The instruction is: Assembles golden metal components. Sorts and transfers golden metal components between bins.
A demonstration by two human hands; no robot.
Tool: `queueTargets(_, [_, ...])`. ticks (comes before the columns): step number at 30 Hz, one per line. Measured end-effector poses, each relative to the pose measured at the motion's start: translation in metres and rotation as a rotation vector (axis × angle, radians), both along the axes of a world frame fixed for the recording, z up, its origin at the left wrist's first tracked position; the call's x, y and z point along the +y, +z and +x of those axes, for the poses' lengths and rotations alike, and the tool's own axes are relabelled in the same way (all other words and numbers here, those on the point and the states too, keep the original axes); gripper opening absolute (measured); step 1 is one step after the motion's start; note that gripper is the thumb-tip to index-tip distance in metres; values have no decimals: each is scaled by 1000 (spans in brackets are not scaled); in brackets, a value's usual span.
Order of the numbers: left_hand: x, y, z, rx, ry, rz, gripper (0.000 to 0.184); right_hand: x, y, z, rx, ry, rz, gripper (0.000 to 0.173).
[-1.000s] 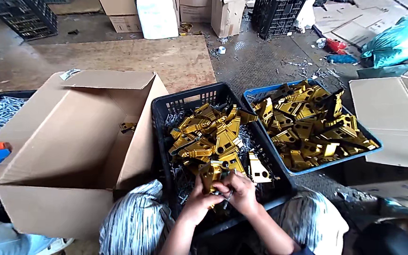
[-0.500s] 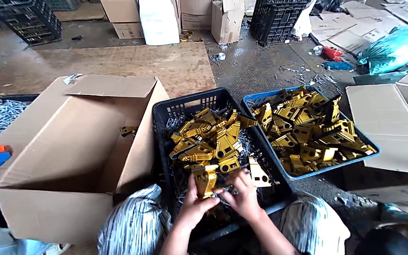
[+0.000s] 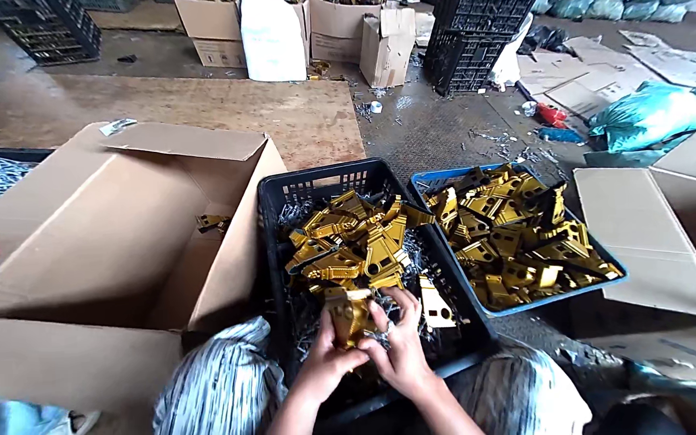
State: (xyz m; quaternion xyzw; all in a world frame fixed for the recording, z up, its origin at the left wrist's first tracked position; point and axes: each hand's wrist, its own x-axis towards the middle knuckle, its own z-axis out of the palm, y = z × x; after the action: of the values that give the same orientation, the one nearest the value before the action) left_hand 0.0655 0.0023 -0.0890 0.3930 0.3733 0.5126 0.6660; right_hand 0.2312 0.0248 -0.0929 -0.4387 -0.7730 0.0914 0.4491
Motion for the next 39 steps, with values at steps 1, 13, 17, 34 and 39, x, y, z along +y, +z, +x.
queueTargets(1, [0,0,-1,41,-38,17,109,2,-1,2,-55,3,45,51])
queueTargets(13, [-8,-7,-3,-103,-253,25,106,-4,4,9,540,446,-375,68])
queueTargets(17, [-10,-11,-2,-49,-259,61,107,-15,5,4,644,368,-372,57])
queueTargets(34, [-41,5,16,-827,-495,-185,38,-48,55,-1,1086,290,-959,34])
queueTargets(39, [-37,9,-3,-366,-253,-91,52,-51,46,2,1235,306,-864,22])
